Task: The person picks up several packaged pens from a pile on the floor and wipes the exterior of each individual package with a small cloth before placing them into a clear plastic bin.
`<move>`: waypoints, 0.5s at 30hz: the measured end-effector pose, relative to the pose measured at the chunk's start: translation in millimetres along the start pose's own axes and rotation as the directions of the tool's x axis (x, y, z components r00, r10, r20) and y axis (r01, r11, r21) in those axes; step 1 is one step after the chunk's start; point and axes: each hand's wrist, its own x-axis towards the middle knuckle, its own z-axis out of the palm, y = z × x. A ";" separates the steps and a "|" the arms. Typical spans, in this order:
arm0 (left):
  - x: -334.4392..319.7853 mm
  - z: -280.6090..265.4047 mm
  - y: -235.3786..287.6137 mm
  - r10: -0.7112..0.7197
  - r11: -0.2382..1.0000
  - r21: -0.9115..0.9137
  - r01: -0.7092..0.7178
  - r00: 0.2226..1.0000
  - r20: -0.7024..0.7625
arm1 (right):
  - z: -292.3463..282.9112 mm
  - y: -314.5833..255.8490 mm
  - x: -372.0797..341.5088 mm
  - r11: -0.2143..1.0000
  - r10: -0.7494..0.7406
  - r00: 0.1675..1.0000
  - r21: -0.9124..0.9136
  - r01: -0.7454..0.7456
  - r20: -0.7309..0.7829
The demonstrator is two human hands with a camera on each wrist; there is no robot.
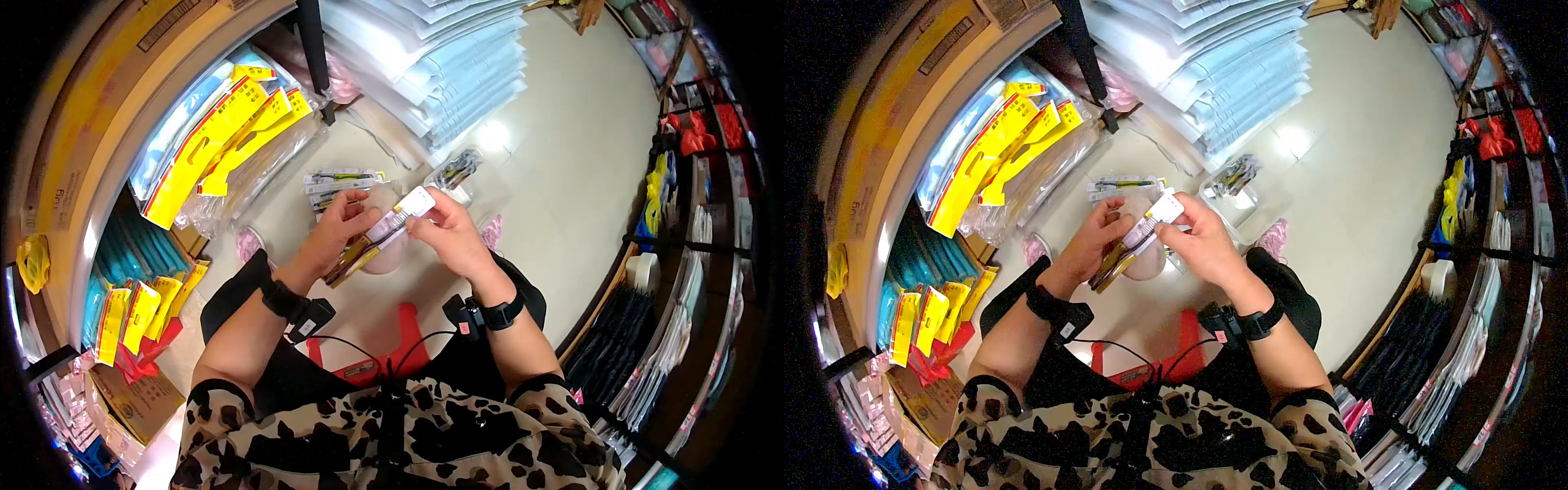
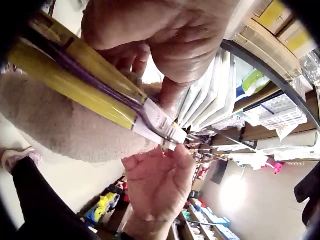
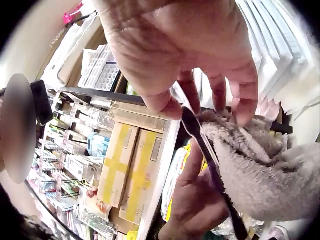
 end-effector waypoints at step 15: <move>2.1 -26.5 16.1 0.096 0.994 0.051 -0.092 0.991 -0.093 | -124.8 -28.7 -16.2 0.993 -0.088 0.786 0.010 0.120 -0.612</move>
